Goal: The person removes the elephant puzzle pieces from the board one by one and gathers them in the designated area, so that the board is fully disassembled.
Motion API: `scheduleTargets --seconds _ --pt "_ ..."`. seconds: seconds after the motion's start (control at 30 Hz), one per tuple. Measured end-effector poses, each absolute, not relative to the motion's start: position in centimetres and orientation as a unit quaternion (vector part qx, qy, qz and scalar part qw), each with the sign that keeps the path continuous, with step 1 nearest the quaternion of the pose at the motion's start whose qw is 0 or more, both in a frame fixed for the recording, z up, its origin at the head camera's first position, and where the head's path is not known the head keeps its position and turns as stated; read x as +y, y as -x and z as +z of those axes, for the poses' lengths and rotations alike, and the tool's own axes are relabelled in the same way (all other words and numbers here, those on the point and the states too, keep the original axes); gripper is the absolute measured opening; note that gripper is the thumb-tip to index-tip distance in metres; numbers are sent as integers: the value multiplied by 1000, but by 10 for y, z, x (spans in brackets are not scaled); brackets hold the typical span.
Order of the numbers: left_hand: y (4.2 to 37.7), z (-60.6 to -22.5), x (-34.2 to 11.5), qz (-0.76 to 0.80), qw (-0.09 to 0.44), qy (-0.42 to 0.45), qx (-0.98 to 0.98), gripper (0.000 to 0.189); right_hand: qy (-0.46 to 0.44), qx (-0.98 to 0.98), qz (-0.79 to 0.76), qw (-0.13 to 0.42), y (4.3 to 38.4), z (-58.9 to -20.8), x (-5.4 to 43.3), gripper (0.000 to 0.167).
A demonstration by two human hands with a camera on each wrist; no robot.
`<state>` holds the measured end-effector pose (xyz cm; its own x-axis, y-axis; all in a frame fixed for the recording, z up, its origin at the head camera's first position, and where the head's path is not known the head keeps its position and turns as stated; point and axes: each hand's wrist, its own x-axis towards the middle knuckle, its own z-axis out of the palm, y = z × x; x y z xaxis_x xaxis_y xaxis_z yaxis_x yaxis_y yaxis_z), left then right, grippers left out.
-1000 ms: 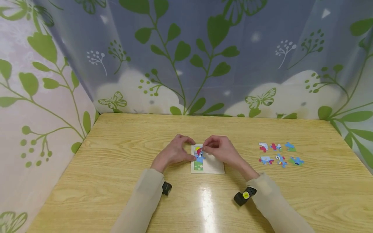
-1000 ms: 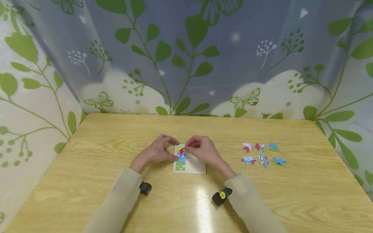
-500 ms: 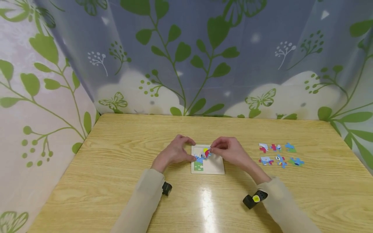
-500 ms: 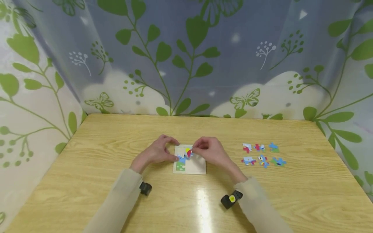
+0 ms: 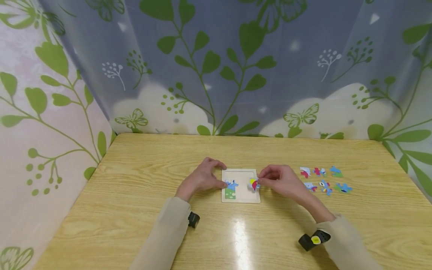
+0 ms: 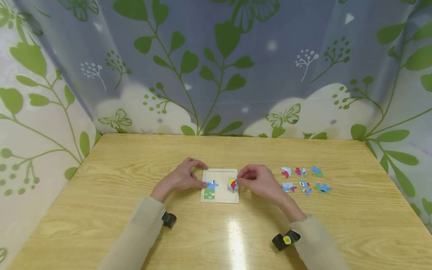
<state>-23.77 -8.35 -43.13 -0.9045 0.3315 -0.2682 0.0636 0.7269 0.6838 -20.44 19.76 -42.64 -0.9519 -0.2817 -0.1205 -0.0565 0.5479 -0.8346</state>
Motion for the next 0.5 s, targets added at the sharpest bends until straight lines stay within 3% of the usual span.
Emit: scheduleTargets --seconds 0.5 --pt "239 -432 -84 354 190 -115 909 53 93 888 -434 117 188 -425 235 21"
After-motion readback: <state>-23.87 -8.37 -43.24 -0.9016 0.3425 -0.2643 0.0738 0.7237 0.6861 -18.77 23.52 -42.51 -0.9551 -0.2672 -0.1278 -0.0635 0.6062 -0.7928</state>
